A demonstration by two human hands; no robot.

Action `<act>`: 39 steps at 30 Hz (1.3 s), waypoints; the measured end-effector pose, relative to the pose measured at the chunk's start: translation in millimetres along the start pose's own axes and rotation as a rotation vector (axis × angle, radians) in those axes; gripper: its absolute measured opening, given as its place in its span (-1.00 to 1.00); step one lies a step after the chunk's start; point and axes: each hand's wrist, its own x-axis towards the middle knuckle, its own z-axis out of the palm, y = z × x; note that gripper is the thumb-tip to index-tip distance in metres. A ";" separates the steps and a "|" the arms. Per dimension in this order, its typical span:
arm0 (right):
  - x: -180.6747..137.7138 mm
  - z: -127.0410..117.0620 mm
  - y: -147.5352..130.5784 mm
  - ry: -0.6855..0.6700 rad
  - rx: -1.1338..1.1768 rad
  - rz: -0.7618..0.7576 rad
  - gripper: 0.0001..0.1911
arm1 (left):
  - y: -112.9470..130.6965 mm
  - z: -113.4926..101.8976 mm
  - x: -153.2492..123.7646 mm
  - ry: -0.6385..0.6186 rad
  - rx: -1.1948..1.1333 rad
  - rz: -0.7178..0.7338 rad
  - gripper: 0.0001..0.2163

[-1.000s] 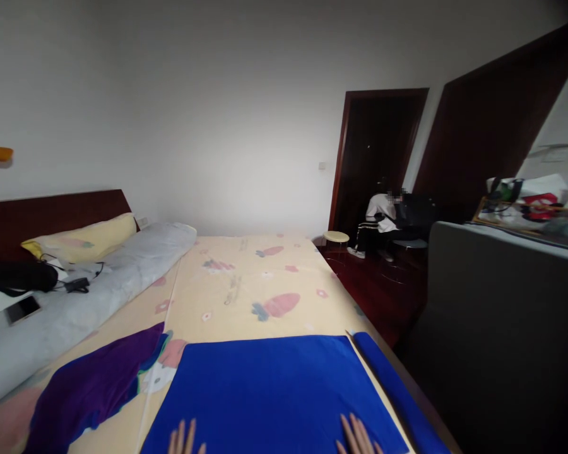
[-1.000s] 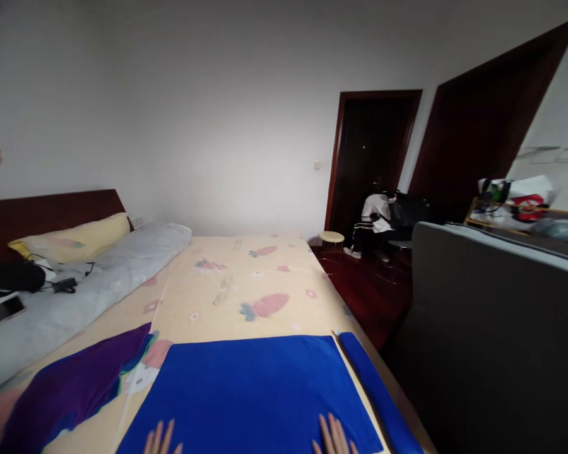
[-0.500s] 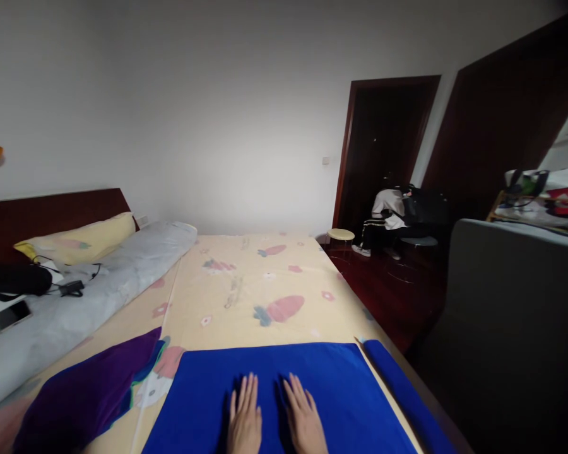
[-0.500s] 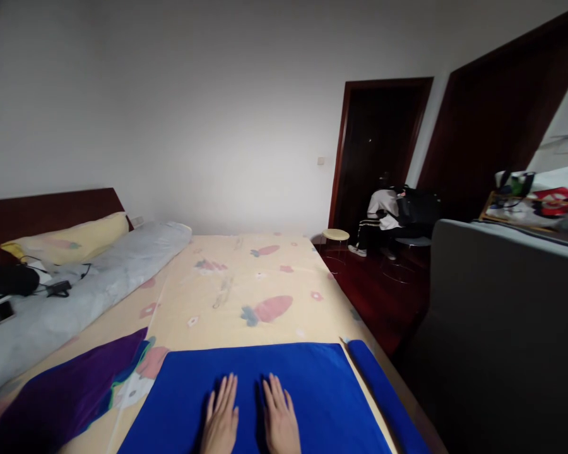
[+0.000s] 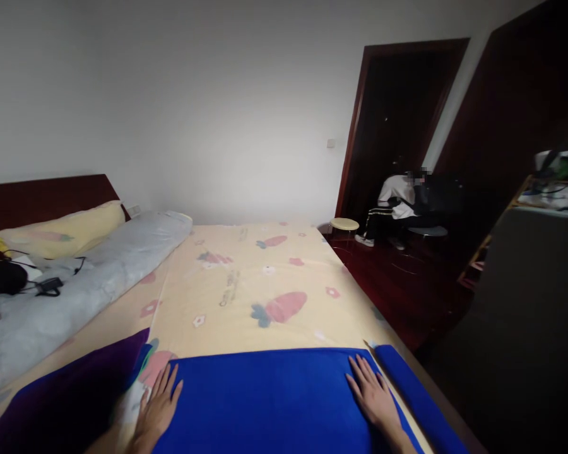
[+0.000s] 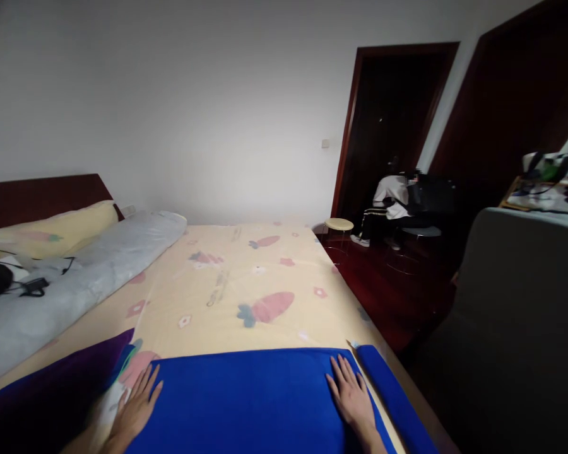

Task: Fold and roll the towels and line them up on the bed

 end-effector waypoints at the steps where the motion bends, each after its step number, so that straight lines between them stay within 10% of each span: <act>1: 1.2 0.6 1.5 0.014 -0.023 0.029 -0.30 | -7.1 0.1 1.6 0.010 0.020 0.013 -0.46; 5: 2.4 1.0 -66.6 0.144 -0.045 0.142 -0.32 | 49.0 -11.3 -14.8 0.175 0.068 0.155 -0.48; 9: -4.0 6.1 -187.8 -0.004 0.206 -0.294 -0.42 | 171.8 -20.6 -47.5 0.076 -0.115 0.458 -0.50; 12: -3.5 11.0 -231.3 -0.120 0.278 -0.420 -0.42 | 221.0 -19.0 -56.2 -0.011 -0.199 0.513 -0.50; 15: 8.2 8.8 -200.7 -0.095 0.220 -0.257 -0.37 | 199.2 -17.8 -42.4 0.013 -0.201 0.404 -0.51; 21: 27.4 2.9 -34.1 0.015 -0.041 0.136 -0.30 | 57.0 -13.8 6.8 0.023 -0.059 -0.026 -0.47; 24: 30.0 3.2 6.8 0.017 -0.036 0.167 -0.28 | 24.7 -12.4 16.3 0.010 -0.041 -0.088 -0.46; 29: 10.4 2.6 -55.9 0.191 -0.043 0.117 -0.24 | 88.4 -22.4 -17.8 0.162 -0.026 0.074 -0.47; 34: -54.2 29.5 -162.5 0.067 0.221 -0.366 -0.40 | 192.3 -0.3 -102.8 -0.028 -0.272 0.504 -0.49; 39: -92.5 43.2 -117.9 0.087 0.228 -0.208 -0.41 | 163.9 34.1 -145.1 -0.060 -0.226 0.288 -0.48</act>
